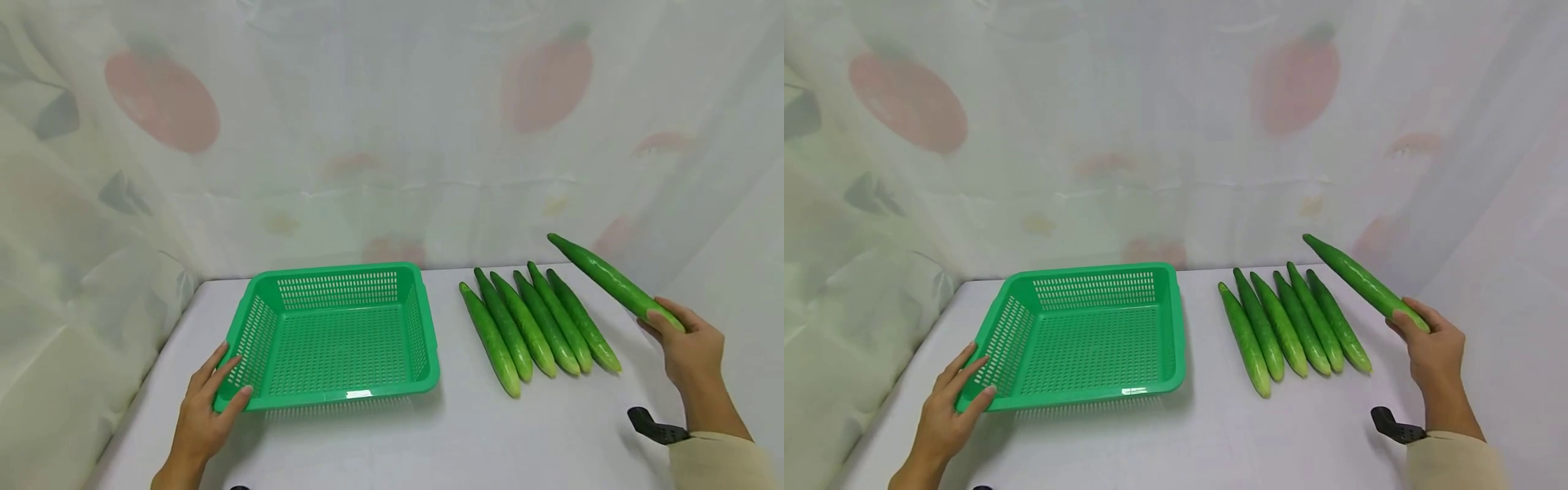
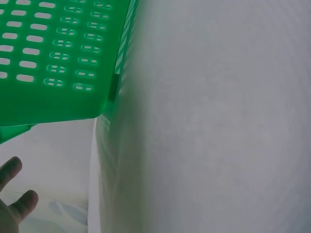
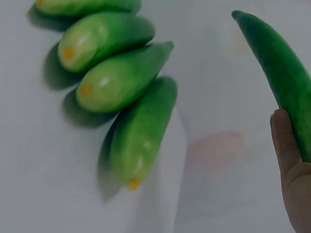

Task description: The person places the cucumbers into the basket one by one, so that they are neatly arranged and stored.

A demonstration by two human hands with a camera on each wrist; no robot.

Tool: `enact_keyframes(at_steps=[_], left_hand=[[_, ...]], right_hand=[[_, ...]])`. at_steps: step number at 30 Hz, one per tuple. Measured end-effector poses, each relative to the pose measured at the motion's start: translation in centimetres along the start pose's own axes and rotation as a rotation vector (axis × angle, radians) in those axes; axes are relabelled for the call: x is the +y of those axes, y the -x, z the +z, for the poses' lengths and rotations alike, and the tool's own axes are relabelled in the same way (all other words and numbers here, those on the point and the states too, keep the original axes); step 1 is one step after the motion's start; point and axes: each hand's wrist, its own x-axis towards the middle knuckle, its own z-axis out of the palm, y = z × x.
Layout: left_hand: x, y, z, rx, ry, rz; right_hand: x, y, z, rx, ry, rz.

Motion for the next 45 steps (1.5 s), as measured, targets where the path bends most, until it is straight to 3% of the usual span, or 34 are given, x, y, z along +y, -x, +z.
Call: enact_keyframes(at_steps=[5, 13, 17, 27, 38, 45], left_hand=[[0.1, 0.2, -0.2, -0.013, -0.007, 0.013], [0.3, 0.3, -0.5, -0.028, -0.008, 0.028], [0.4, 0.4, -0.5, -0.029, -0.02, 0.02], [0.0, 0.3, -0.4, -0.034, -0.021, 0.063], [0.2, -0.1, -0.1, -0.051, 0.02, -0.019], [0.3, -0.5, -0.4, -0.052, 0.058, -0.035]], right_hand=[[-1.4, 0.7, 1.5, -0.183, -0.016, -0.102], [-2.9, 1.5, 4.7, -0.464, -0.176, -0.23], [-3.3, 1.8, 6.1, -0.548, -0.172, -0.275], [-4.4, 2.5, 8.9, -0.676, -0.101, -0.309], [-5.1, 3.1, 13.5, -0.751, -0.033, -0.297], [-4.6, 3.3, 17.0, -0.783, 0.009, -0.253]])
